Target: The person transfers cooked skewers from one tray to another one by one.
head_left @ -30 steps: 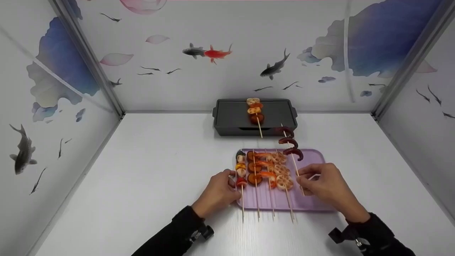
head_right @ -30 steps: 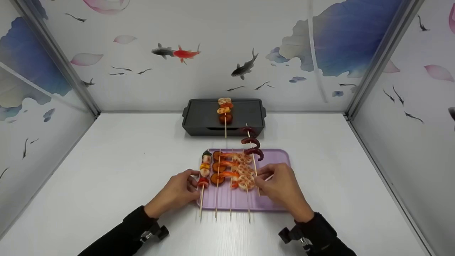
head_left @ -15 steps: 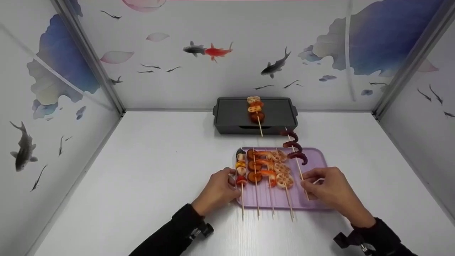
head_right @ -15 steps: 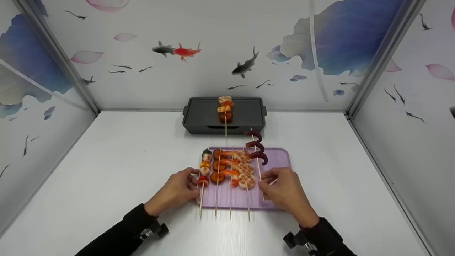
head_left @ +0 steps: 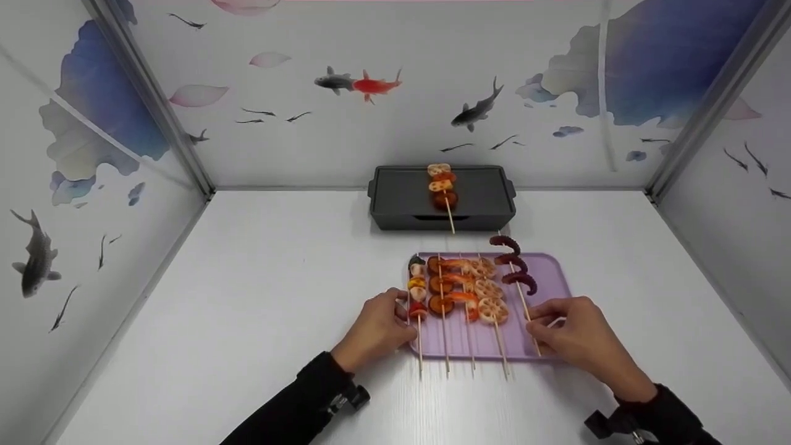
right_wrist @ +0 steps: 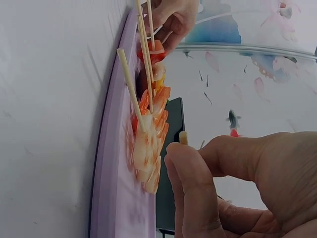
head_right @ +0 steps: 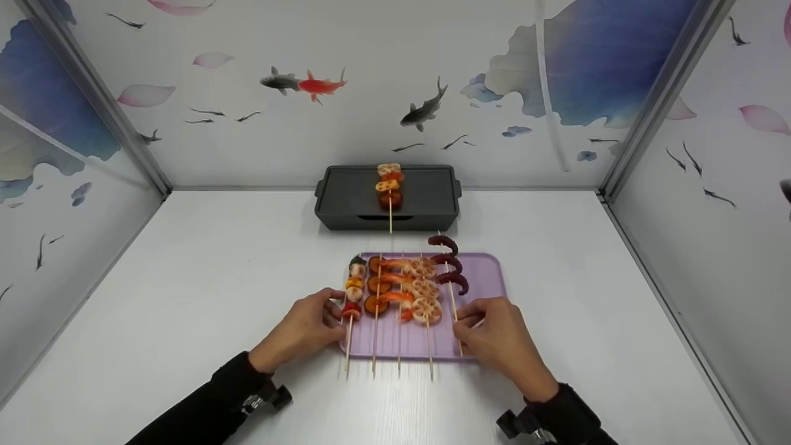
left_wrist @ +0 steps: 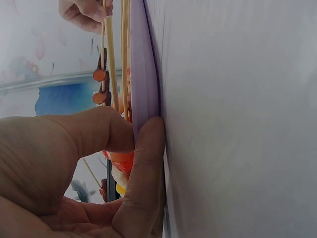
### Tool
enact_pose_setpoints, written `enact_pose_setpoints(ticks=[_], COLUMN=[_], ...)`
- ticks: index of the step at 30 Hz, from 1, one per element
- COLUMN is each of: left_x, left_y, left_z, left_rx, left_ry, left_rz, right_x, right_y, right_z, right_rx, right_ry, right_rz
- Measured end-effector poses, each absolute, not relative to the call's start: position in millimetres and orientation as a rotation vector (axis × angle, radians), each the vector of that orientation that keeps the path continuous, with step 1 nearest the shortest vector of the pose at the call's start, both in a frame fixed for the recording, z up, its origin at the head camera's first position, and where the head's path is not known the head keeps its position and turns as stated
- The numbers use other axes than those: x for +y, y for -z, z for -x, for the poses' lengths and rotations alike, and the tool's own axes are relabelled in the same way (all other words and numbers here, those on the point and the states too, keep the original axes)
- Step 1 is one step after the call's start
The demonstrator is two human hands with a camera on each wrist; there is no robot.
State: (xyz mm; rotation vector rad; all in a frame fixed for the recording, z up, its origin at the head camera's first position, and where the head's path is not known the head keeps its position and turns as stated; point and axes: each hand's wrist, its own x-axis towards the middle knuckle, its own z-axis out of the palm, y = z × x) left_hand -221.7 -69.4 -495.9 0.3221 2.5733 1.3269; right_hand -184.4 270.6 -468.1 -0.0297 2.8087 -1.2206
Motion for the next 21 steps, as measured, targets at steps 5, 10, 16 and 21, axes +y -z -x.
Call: enact_pose_setpoints(ticks=[5, 10, 16, 21], left_x=[-69.8, -69.9, -69.5, -69.7], left_y=[495.4, 495.1, 495.5, 495.9], left_z=[222.1, 222.4, 222.1, 221.3], left_rx=[2.58, 2.6, 2.59, 2.568], left_ry=[-1.324, -1.31, -1.316, -1.342], left_rz=[-0.333, -0.349, -0.347, -0.356], right_x=[272.0, 271.8, 269.0, 267.4], right_y=[470.1, 471.4, 472.6, 473.2], right_z=[182.1, 180.5, 179.6, 179.0], right_rx=[2.796, 2.753, 2.713, 2.69], right_ry=[1.198, 1.201, 1.192, 1.199], right_rz=[0.027, 0.007, -0.037, -0.054])
